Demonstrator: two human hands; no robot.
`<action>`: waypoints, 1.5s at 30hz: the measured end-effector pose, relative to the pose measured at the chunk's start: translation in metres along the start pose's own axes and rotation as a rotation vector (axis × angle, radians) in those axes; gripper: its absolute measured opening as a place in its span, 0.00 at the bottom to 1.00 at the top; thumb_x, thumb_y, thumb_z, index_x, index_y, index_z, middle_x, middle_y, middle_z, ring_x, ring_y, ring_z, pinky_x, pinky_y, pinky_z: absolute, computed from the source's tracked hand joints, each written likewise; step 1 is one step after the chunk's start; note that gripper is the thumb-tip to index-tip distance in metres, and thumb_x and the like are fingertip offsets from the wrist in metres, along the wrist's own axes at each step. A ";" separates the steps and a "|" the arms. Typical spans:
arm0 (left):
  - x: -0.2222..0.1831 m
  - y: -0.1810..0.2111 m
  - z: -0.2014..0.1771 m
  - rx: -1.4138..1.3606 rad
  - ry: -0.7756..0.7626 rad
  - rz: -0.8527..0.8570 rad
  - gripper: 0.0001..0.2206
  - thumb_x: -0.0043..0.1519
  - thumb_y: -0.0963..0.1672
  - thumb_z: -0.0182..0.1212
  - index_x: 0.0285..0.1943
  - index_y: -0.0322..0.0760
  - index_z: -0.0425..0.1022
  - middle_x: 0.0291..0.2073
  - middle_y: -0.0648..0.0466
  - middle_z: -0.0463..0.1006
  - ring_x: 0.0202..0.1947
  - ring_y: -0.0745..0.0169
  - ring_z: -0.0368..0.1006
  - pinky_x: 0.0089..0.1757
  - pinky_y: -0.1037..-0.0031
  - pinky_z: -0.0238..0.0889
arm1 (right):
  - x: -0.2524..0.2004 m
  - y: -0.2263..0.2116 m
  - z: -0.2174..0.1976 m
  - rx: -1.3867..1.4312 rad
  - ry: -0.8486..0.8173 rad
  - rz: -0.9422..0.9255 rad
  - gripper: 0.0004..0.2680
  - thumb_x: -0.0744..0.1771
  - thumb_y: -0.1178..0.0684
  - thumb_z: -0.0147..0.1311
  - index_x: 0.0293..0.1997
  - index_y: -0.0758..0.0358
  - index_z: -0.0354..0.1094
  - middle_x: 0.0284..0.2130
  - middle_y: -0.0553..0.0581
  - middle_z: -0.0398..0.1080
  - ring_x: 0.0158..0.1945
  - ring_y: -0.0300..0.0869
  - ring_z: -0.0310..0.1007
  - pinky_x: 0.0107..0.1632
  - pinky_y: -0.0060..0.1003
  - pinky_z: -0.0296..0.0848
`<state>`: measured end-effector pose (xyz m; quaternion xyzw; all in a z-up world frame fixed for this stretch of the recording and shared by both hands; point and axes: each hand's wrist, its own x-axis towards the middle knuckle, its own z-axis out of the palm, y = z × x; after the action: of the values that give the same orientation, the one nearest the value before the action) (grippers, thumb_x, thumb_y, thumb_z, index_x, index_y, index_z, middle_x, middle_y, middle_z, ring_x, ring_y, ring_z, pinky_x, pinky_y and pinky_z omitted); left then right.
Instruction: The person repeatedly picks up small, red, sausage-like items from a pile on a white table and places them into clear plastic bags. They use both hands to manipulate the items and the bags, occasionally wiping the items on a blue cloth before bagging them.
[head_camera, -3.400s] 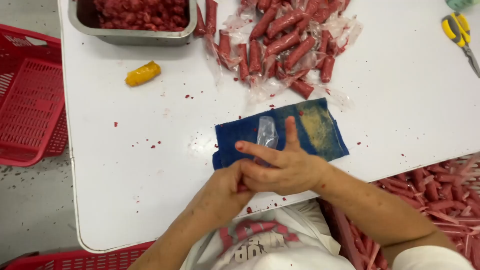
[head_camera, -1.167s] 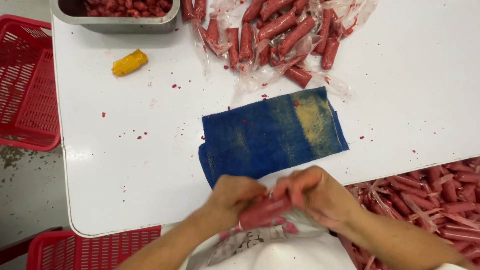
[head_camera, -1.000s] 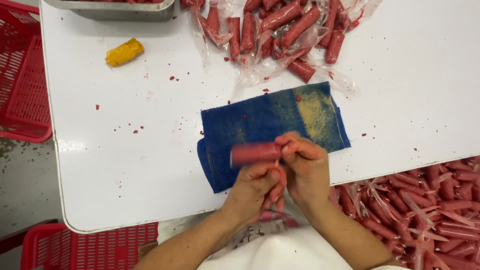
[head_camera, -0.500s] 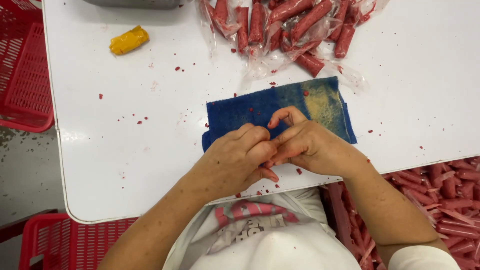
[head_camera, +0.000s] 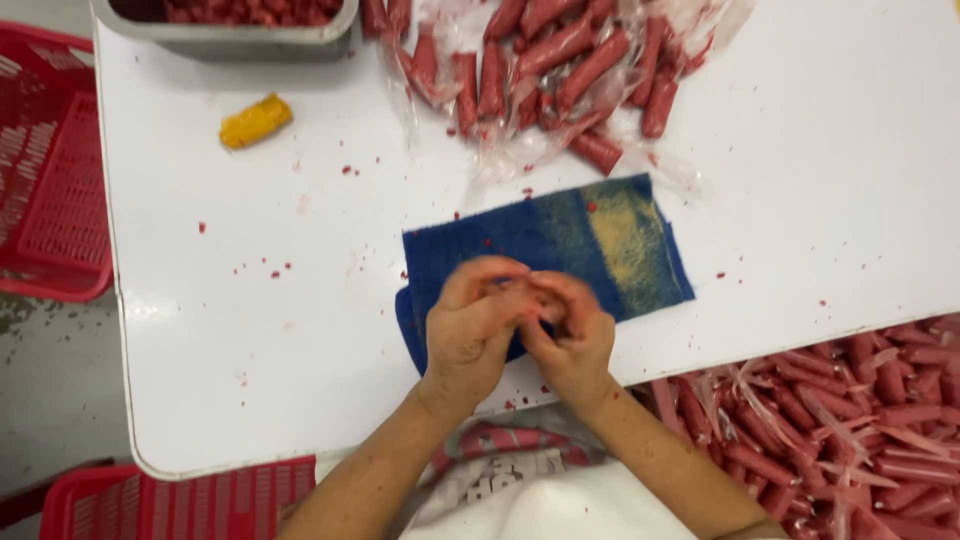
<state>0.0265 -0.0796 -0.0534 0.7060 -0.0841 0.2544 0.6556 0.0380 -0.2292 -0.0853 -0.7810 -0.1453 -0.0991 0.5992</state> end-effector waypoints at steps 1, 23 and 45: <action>0.002 0.004 -0.004 -0.003 0.000 0.020 0.04 0.62 0.43 0.65 0.38 0.41 0.84 0.48 0.52 0.77 0.27 0.64 0.75 0.34 0.77 0.72 | 0.009 -0.015 -0.003 -0.001 0.007 -0.019 0.14 0.62 0.57 0.67 0.51 0.65 0.71 0.43 0.61 0.78 0.44 0.47 0.79 0.44 0.37 0.76; 0.242 0.002 0.028 0.731 -0.715 -0.383 0.13 0.62 0.45 0.62 0.55 0.44 0.75 0.42 0.53 0.80 0.36 0.57 0.73 0.39 0.66 0.70 | 0.059 -0.066 -0.132 -0.389 -0.499 0.435 0.19 0.63 0.45 0.57 0.61 0.46 0.70 0.56 0.46 0.78 0.57 0.36 0.78 0.57 0.34 0.73; 0.122 0.124 -0.071 1.153 -0.854 0.807 0.08 0.66 0.44 0.55 0.34 0.55 0.76 0.19 0.66 0.75 0.14 0.62 0.72 0.16 0.67 0.58 | 0.075 -0.085 -0.011 0.208 -0.679 -0.100 0.25 0.70 0.26 0.31 0.27 0.58 0.56 0.67 0.68 0.58 0.78 0.54 0.43 0.75 0.63 0.23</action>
<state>0.0572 -0.0003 0.1137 0.8833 -0.4296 0.1834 -0.0403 0.0792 -0.2112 0.0197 -0.6962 -0.3835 0.1523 0.5874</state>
